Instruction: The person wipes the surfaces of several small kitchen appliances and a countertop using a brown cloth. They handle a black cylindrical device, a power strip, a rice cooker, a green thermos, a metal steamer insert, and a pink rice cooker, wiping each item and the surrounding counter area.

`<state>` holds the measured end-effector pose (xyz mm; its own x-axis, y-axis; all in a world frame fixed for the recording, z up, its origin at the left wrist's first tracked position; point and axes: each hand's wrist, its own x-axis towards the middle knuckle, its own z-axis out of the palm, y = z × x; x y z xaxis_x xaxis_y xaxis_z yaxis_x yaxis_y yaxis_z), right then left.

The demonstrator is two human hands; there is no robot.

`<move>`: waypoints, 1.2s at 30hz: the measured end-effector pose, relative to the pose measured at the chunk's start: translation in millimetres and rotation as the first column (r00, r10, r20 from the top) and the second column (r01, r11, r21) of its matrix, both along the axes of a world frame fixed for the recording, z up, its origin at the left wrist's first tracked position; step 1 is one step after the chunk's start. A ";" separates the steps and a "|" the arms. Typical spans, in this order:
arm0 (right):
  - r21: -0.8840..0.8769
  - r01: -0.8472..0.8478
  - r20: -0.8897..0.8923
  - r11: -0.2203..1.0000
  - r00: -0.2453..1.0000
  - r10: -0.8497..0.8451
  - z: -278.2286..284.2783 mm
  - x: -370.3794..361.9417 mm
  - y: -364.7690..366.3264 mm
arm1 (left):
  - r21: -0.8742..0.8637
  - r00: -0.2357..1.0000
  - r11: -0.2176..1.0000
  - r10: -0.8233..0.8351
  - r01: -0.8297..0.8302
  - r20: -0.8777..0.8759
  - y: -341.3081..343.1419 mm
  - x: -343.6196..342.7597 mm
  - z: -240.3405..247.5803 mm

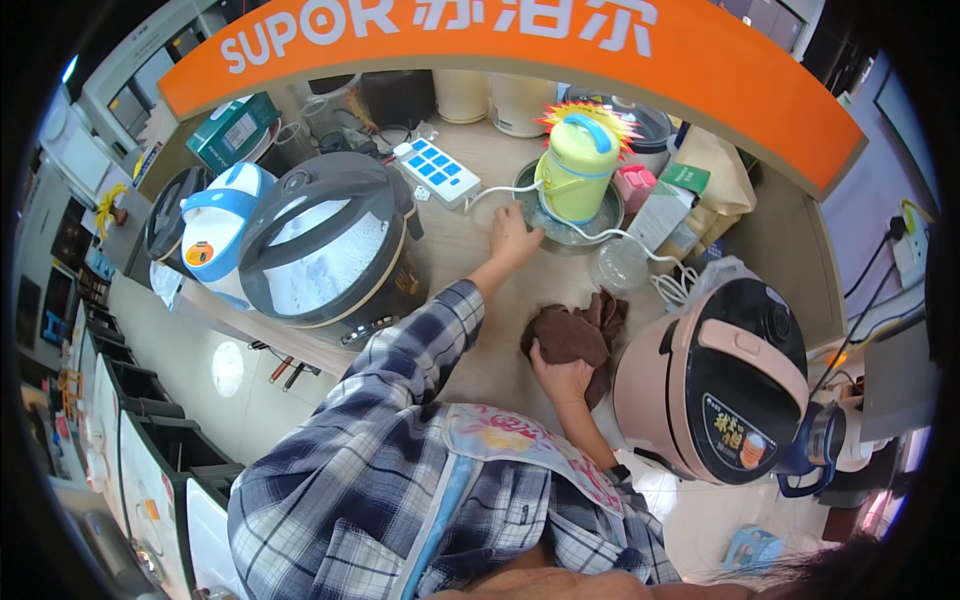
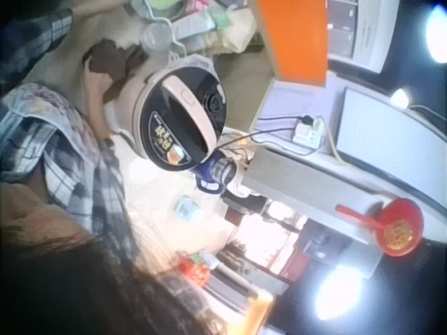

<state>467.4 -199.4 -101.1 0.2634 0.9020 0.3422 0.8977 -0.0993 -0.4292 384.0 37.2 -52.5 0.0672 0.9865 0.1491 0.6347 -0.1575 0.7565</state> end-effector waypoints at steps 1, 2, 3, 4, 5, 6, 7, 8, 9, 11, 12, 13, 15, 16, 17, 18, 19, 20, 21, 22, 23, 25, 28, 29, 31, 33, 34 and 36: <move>-0.018 -0.003 -0.057 1.000 0.998 0.002 -0.3 0.8 -1.1 | 0.058 0.999 0.998 0.015 -0.013 -0.031 2.1 1.7 -3.4; -0.036 -0.006 -0.112 0.999 0.994 0.002 0.0 2.1 -1.6 | 0.116 0.998 0.993 0.032 -0.025 -0.060 2.4 3.2 -7.4; -0.025 -0.003 -0.128 1.000 0.992 -0.001 0.9 1.8 -1.9 | 0.174 0.995 0.984 0.051 -0.035 -0.088 1.8 4.4 -11.7; -0.018 0.010 -0.145 1.000 0.989 -0.013 2.2 -0.1 -3.8 | 0.242 1.000 0.970 0.027 -0.024 -0.007 -5.9 5.6 -15.7; -0.004 0.034 -0.167 0.999 0.985 -0.034 5.4 -1.9 -3.0 | 0.317 0.998 0.949 -0.014 -0.008 0.067 -15.3 6.8 -13.9; -0.030 0.032 -0.129 0.999 0.991 -0.036 11.2 -1.5 -2.9 | 0.389 0.988 0.921 -0.062 0.003 0.139 -19.1 10.3 -9.5; -0.058 0.024 -0.091 0.998 0.995 -0.029 19.2 -2.7 -2.3 | 0.379 0.964 0.925 -0.139 0.044 0.228 -19.6 12.8 4.8; -0.087 0.022 -0.058 0.996 0.998 -0.027 22.1 -4.2 -2.7 | 0.371 0.925 0.924 -0.217 0.092 0.311 -23.7 15.8 23.0; -0.079 0.012 -0.043 0.997 0.999 -0.015 21.3 -5.1 -2.7 | 0.364 0.874 0.922 -0.282 0.133 0.395 -26.7 16.8 36.3; -0.062 -0.004 -0.002 0.998 1.000 0.003 19.8 -4.1 -4.9 | 0.376 0.870 0.925 -0.221 0.044 0.441 1.9 24.6 60.5; -0.066 0.002 -0.012 0.998 1.000 -0.003 17.4 -4.7 -5.7 | 0.380 0.864 0.925 -0.193 0.003 0.464 21.7 30.1 74.2; -0.063 -0.017 -0.025 0.998 1.000 0.016 12.0 -4.6 -0.8 | 0.447 0.897 0.895 -0.182 -0.020 0.404 41.7 27.0 84.8; -0.072 -0.020 -0.024 0.997 1.000 0.019 11.2 -3.5 0.8 | 0.490 0.923 0.871 -0.166 -0.027 0.347 78.3 36.4 101.5; -0.080 -0.032 -0.014 0.996 0.999 0.031 11.3 -3.3 2.3 | 0.471 0.927 0.881 -0.144 -0.039 0.347 97.7 40.2 105.1; -0.087 -0.051 -0.008 0.995 0.999 0.051 10.1 -2.9 4.2 | 0.453 0.932 0.890 -0.116 -0.056 0.343 112.9 41.1 104.2; -0.103 -0.061 0.001 0.993 0.998 0.062 11.1 -2.2 4.2 | 0.376 0.952 0.927 -0.105 -0.011 0.288 122.9 45.6 100.1; -0.123 -0.074 0.029 0.990 0.997 0.078 19.7 -0.6 2.9 | 0.289 0.964 0.957 -0.093 0.017 0.250 133.8 55.0 95.1; -0.135 -0.096 0.059 0.986 0.993 0.104 23.8 0.9 5.5 | 0.207 0.974 0.978 -0.077 0.032 0.212 144.8 62.7 90.4; -0.102 -0.076 0.020 0.992 0.997 0.078 23.6 0.9 7.1 | 0.204 0.965 0.977 -0.115 0.067 0.234 153.3 72.2 83.8; -0.075 -0.051 -0.021 0.996 0.999 0.050 20.2 -0.3 5.0 | 0.198 0.954 0.974 -0.157 0.107 0.255 158.6 81.8 79.7; -0.060 -0.014 -0.081 0.998 0.997 0.009 15.7 -1.8 1.4 | 0.118 0.925 0.980 -0.192 0.161 0.327 156.2 87.8 82.1; -0.089 -0.011 -0.082 0.996 0.997 0.004 13.8 -1.7 -0.7 | 0.041 0.892 0.979 -0.198 0.199 0.406 156.5 90.8 86.5; -0.184 -0.027 -0.132 0.983 0.991 0.002 8.8 0.3 -1.6 | 0.023 0.906 0.990 -0.135 0.137 0.400 156.9 87.0 88.4; -0.224 -0.031 -0.154 0.974 0.988 -0.004 7.5 0.9 -0.6 | 0.013 0.911 0.994 -0.108 0.112 0.399 153.4 87.3 88.4; -0.216 0.000 -0.060 0.976 0.998 -0.014 7.6 -1.5 -0.3 | 0.006 0.919 0.996 -0.079 0.083 0.386 140.9 88.3 91.2; -0.237 0.011 -0.031 0.971 0.999 -0.019 13.4 -3.2 -1.1 | 0.031 0.931 0.999 -0.033 0.023 0.364 129.2 90.8 92.6; -0.259 0.003 -0.050 0.966 0.999 -0.017 19.8 -4.2 1.0 | 0.048 0.935 0.999 -0.009 -0.009 0.355 128.7 91.6 91.6; -0.199 -0.028 -0.061 0.980 0.998 0.017 30.2 -5.6 4.8 | 0.096 0.937 0.995 0.001 -0.037 0.349 129.9 91.9 90.0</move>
<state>461.8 -194.6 -70.9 0.2565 0.9564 0.1395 0.8746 -0.1682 -0.4546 475.9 167.1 37.5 -0.0256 0.9659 0.2576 0.3385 -0.2340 0.9114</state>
